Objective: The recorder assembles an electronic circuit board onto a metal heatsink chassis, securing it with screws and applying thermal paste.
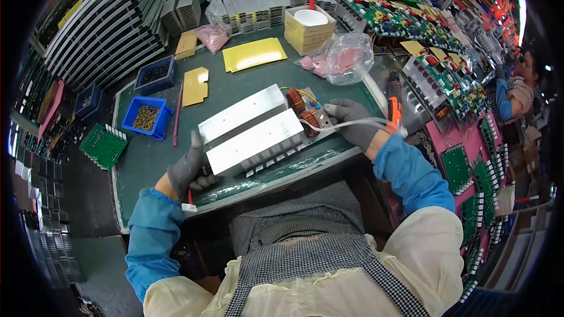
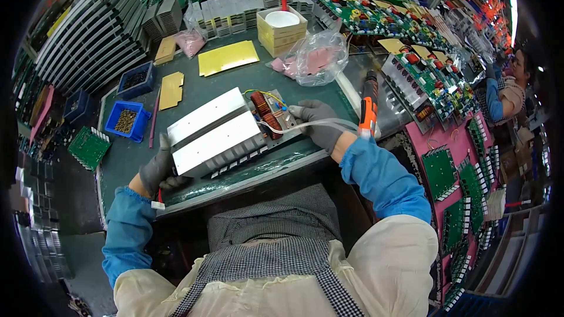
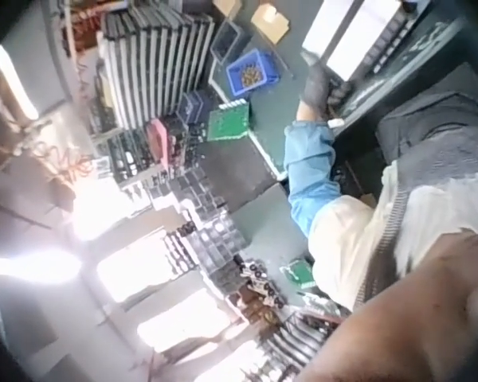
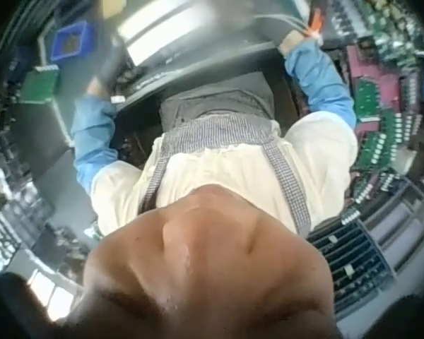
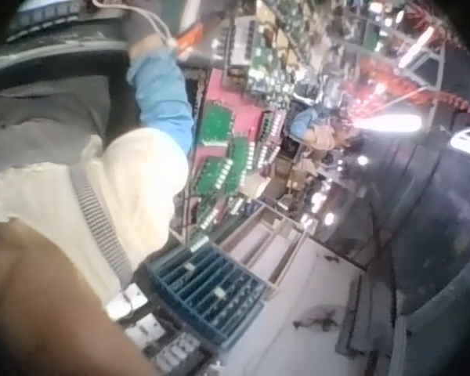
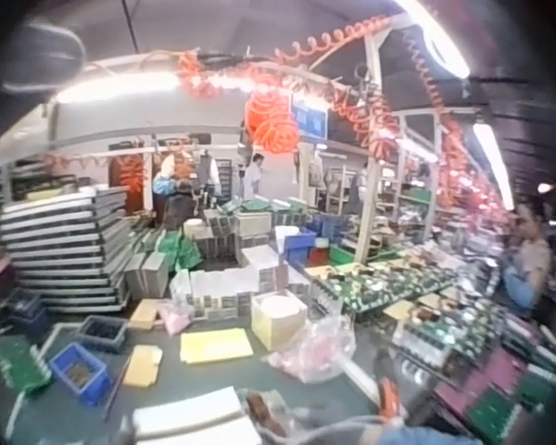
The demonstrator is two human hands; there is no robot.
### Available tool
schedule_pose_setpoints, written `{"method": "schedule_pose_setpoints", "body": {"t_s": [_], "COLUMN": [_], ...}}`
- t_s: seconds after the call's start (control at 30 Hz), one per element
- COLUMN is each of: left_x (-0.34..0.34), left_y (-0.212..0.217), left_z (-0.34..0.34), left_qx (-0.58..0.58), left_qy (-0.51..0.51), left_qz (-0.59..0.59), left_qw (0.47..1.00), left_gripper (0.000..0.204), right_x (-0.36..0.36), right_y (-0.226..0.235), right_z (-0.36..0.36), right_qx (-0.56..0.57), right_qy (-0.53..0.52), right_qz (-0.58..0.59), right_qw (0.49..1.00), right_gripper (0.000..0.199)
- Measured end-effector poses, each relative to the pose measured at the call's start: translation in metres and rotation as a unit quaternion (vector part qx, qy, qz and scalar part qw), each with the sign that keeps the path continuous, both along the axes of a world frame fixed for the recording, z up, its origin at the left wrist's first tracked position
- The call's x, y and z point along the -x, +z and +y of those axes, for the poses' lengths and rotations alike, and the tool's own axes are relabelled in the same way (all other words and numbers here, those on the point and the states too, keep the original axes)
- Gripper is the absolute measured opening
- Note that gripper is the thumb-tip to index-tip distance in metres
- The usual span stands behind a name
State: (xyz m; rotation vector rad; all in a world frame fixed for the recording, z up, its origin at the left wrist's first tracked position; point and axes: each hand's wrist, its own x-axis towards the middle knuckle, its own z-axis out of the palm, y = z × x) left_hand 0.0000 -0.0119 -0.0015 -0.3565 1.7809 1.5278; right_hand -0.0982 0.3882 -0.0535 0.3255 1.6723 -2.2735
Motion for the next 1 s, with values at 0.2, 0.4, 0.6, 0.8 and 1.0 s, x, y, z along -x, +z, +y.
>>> {"method": "schedule_pose_setpoints", "body": {"t_s": [0.2,0.4,0.6,0.8,1.0], "left_x": [0.001,-0.007,-0.038,-0.044,-0.028], "left_y": [-0.002,0.003,0.074,0.028,-0.002], "left_z": [0.0,-0.035,0.015,0.034,0.037], "left_qx": [0.064,0.148,0.323,0.323,0.419], "left_qy": [0.001,-0.042,0.068,-0.026,-0.094], "left_qz": [0.025,0.269,0.492,0.454,0.383], "left_qw": [0.998,0.951,0.805,0.83,0.818], "left_gripper": [0.111,0.07,0.087,0.125,0.128], "right_x": [-0.003,0.013,0.009,0.01,0.01], "right_y": [0.027,0.048,0.023,0.014,0.009], "right_z": [0.01,0.018,-0.003,-0.026,-0.024], "right_qx": [-0.094,-0.526,-0.516,-0.554,-0.563], "right_qy": [0.088,0.012,0.123,0.114,0.072], "right_qz": [0.02,0.435,0.386,0.392,0.433], "right_qw": [0.991,0.731,0.755,0.726,0.7], "right_gripper": [0.04,0.028,0.039,0.035,0.025]}}
